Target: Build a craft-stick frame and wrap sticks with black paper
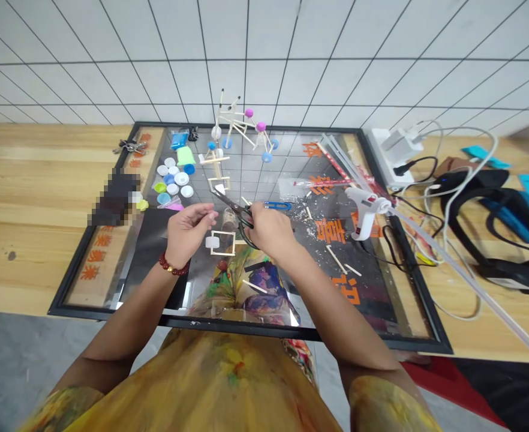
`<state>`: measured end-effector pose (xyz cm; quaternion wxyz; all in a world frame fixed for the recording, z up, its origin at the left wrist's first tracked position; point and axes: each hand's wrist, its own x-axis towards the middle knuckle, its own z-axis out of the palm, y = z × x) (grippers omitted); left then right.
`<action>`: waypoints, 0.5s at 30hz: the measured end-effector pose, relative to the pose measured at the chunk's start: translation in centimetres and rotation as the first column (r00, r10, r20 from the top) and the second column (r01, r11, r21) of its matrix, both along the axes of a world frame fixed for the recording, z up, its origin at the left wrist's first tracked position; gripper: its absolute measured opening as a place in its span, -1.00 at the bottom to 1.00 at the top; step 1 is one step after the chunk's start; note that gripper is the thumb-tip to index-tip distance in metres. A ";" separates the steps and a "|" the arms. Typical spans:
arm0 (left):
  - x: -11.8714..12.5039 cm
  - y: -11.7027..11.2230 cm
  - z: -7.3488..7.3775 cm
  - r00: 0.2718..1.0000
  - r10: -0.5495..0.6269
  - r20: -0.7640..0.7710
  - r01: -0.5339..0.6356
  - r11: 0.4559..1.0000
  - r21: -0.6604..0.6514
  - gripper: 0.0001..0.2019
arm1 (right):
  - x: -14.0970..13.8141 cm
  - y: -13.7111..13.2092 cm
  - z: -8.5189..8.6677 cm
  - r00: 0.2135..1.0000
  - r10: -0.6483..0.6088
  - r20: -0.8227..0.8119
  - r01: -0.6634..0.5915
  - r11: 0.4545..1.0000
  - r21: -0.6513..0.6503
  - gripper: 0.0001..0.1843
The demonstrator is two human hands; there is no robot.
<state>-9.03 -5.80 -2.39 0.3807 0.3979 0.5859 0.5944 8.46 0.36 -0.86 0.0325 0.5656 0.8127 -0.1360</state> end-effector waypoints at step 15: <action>1.4 -0.8 -0.9 0.989 -0.146 -0.026 0.146 0.989 -0.012 -0.82 | 1.1 -1.2 -0.9 0.689 -0.208 -0.695 0.088 0.975 -0.205 -0.74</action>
